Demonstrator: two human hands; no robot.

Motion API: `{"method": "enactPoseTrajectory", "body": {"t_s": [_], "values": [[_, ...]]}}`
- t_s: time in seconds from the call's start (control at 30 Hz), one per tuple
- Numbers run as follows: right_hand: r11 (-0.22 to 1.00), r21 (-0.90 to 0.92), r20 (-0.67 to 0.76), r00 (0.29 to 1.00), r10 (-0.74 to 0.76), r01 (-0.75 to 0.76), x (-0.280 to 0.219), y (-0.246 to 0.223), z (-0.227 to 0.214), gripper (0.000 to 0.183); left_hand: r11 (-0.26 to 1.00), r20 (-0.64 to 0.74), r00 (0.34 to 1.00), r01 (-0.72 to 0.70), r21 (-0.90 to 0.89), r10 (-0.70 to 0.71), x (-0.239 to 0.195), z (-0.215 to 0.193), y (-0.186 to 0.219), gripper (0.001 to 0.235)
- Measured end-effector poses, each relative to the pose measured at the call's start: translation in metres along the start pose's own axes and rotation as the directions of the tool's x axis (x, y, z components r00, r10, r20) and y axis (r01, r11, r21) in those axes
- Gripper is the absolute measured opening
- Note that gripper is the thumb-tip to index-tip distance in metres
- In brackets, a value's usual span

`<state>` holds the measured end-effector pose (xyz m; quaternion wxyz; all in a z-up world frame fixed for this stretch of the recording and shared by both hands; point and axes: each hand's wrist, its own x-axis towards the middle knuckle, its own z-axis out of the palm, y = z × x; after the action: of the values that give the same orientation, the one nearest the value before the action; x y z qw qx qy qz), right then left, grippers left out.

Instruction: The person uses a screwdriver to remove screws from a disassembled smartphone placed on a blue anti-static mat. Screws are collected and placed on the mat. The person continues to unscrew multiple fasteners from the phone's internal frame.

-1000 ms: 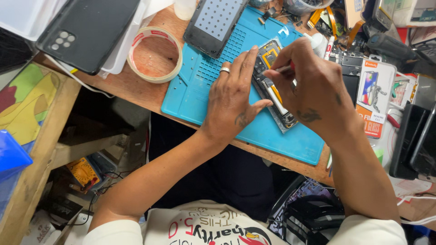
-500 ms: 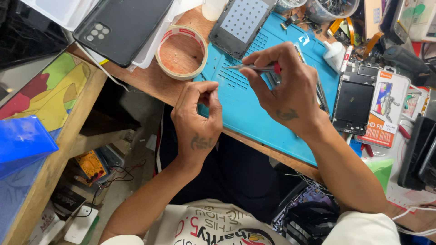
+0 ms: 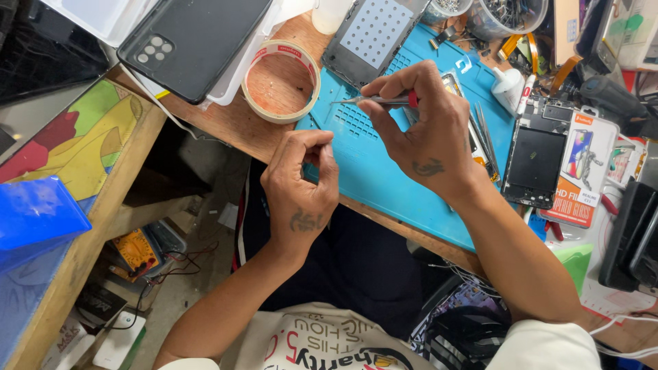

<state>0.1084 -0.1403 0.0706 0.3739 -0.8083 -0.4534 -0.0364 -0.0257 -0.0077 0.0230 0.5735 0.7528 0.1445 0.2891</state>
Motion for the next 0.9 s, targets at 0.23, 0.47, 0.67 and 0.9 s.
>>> {"method": "enactPoseTrajectory", "body": {"t_s": [0.23,0.47,0.67,0.9], "values": [[0.999,0.021,-0.010,1.000,0.029,-0.029,-0.002,-0.007,-0.013,0.033,0.999,0.005,0.999,0.035,0.003,-0.035,0.004,0.000,0.005,0.010],[0.973,0.195,-0.086,0.985,0.146,-0.127,-0.026,-0.021,-0.050,0.033,0.995,0.124,0.990,0.077,-0.061,-0.069,0.023,0.014,0.014,0.020],[0.940,0.210,-0.108,0.950,0.294,-0.268,-0.042,-0.022,-0.073,0.037,0.956,0.306,0.943,0.203,-0.211,-0.132,0.031,0.033,0.015,0.019],[0.966,0.186,-0.099,0.974,0.202,-0.182,-0.047,-0.020,-0.079,0.035,0.918,0.405,0.902,0.278,-0.284,-0.148,0.030,0.038,0.006,0.017]]}}
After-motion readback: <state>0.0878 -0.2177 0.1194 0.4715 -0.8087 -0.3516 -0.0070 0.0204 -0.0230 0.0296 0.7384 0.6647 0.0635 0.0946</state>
